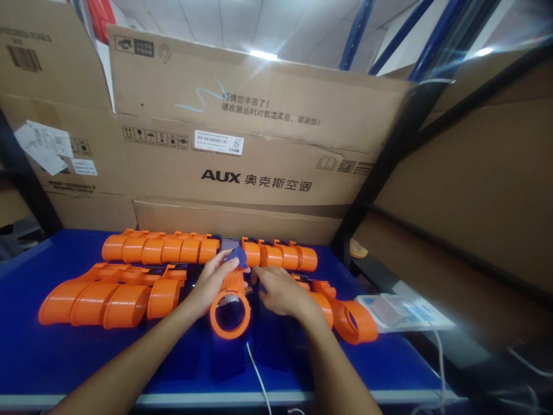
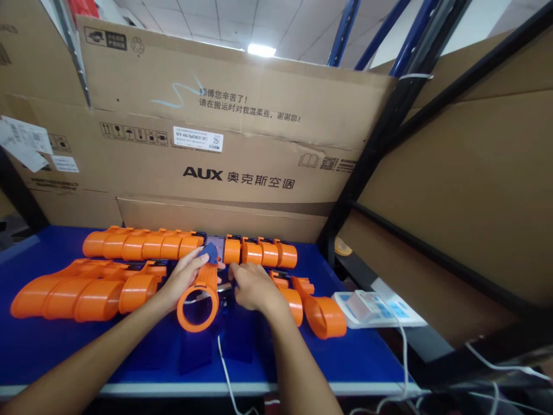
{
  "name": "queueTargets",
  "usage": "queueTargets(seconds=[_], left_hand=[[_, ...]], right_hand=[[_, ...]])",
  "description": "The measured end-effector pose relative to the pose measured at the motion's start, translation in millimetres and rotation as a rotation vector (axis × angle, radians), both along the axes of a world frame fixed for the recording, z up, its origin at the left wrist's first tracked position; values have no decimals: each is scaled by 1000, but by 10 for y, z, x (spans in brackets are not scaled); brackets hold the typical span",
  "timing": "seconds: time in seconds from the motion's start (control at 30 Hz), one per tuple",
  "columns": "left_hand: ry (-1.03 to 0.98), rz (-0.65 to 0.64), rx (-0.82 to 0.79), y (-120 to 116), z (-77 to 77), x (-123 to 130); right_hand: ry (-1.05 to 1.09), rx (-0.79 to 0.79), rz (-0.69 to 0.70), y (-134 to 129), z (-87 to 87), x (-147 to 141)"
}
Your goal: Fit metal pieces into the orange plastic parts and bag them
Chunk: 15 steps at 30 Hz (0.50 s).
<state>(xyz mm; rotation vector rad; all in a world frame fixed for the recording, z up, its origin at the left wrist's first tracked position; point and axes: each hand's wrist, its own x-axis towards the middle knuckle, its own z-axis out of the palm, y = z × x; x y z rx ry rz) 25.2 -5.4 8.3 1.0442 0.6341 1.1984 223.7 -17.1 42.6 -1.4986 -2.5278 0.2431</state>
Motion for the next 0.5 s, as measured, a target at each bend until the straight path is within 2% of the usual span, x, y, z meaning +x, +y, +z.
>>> queueTargets(seconds=[0.17, 0.33, 0.5], left_hand=[[36, 23, 76, 13, -6, -14], [30, -38, 59, 2, -20, -22], [-19, -65, 48, 30, -57, -12]], right_hand=[[260, 77, -21, 87, 27, 59], [666, 255, -58, 173, 4, -53], [1026, 213, -63, 200, -90, -224]])
